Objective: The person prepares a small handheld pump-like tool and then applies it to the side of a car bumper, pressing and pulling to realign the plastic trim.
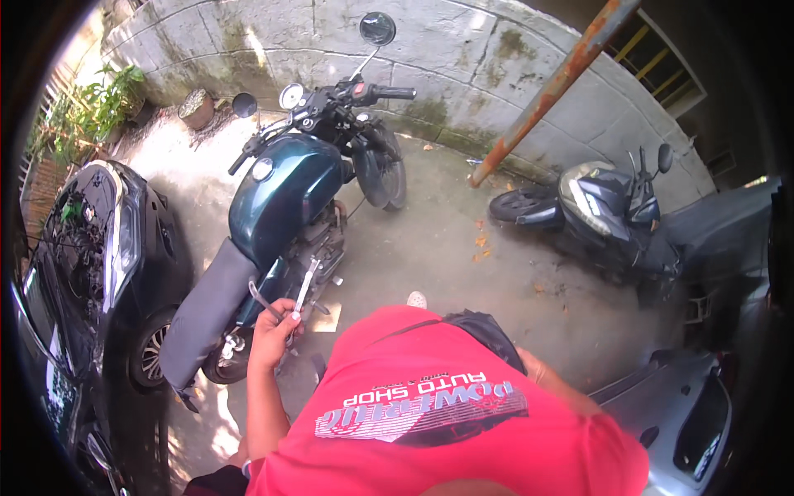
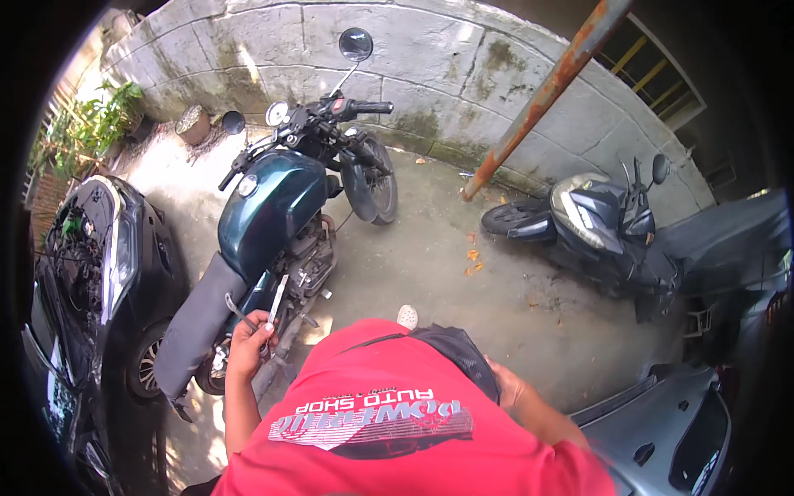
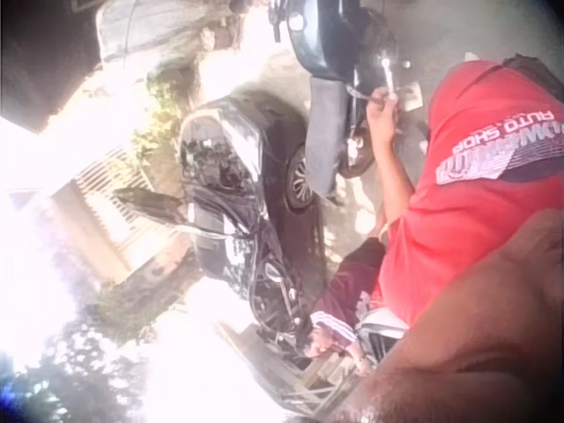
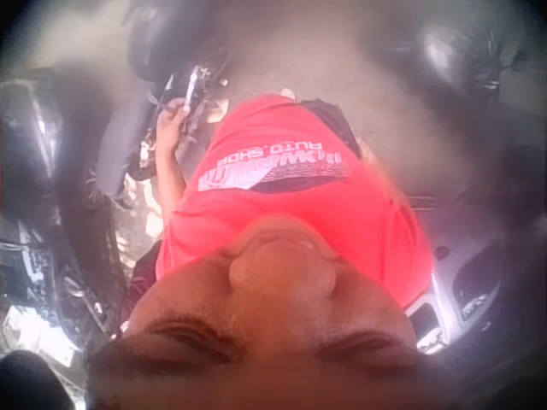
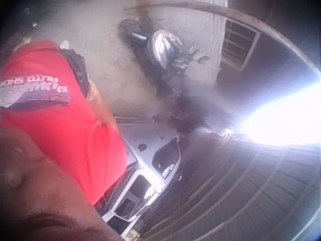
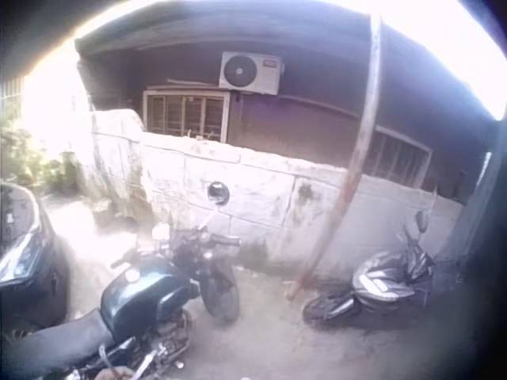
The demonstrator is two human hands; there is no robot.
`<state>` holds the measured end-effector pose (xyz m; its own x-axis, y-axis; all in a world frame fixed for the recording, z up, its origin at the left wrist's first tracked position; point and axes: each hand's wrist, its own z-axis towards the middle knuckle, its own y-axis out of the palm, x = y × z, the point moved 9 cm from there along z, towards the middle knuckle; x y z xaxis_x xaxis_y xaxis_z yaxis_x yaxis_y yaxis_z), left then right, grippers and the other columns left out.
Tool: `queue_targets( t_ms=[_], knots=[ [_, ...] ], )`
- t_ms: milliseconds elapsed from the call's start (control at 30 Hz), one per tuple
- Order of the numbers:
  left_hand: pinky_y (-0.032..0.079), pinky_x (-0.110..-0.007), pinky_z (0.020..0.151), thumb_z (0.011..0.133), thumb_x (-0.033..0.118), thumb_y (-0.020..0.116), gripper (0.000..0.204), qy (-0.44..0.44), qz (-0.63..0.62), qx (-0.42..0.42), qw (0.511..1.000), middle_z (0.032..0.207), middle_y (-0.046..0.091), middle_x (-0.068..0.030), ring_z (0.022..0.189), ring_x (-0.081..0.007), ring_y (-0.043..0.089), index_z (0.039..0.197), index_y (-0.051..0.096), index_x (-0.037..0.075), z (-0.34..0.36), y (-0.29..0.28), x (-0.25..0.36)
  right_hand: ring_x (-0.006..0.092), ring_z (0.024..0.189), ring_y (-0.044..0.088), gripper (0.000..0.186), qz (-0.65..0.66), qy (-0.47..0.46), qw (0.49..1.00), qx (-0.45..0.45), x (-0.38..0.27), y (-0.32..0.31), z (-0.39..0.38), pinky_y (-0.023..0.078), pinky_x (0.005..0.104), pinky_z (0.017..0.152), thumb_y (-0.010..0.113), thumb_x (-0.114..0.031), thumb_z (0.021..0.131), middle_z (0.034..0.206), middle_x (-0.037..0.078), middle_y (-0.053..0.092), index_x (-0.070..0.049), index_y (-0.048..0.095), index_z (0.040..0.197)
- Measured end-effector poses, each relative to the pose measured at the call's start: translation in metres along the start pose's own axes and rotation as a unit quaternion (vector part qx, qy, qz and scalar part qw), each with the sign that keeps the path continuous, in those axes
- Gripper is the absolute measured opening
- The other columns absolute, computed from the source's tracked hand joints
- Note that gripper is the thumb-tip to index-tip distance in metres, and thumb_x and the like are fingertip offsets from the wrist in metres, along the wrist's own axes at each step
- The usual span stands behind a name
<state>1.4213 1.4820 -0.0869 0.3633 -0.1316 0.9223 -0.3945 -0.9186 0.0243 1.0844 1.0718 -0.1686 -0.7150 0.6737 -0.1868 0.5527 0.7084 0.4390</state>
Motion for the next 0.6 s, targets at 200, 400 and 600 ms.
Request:
queue_targets(
  t_ms=[200, 400, 600],
  knots=[
    [0.042, -0.024, 0.061, 0.095, 0.017, 0.068, 0.018, -0.052, -0.008, -0.167, 0.985, 0.075, 0.062, 0.0007, 0.067, -0.0078, 0.055, 0.106, 0.064, 0.004, 0.1, 0.155, 0.048, 0.0288, 0.117, 0.066, 0.069, 0.075, -0.078, 0.994, 0.027, -0.102, -0.036, -0.004, 0.05, 0.0439, 0.106, 0.048, -0.058, 0.101, 0.135, 0.016, 0.064, -0.002, 0.055, 0.14],
    [0.047, -0.026, 0.066, 0.092, 0.019, 0.071, 0.022, -0.041, 0.016, -0.156, 0.987, 0.08, 0.065, -0.0033, 0.07, -0.0109, 0.06, 0.103, 0.064, 0.001, 0.175, 0.169, 0.156, 0.0281, 0.118, 0.065, 0.075, 0.063, -0.104, 0.991, 0.053, -0.242, -0.05, 0.015, 0.05, 0.0438, 0.106, 0.047, -0.064, 0.099, 0.137, 0.016, 0.062, -0.002, 0.053, 0.142],
    [0.042, -0.025, 0.061, 0.091, 0.024, 0.072, 0.027, 0.081, 0.029, -0.112, 0.99, 0.077, 0.062, -0.0045, 0.068, -0.0108, 0.057, 0.103, 0.064, 0.001, 0.286, 0.176, 0.26, 0.0272, 0.123, 0.062, 0.073, -0.041, -0.091, 0.995, 0.017, -0.422, -0.032, 0.049, 0.052, 0.0414, 0.104, 0.048, -0.062, 0.1, 0.136, 0.016, 0.063, -0.003, 0.052, 0.143]
  ],
)
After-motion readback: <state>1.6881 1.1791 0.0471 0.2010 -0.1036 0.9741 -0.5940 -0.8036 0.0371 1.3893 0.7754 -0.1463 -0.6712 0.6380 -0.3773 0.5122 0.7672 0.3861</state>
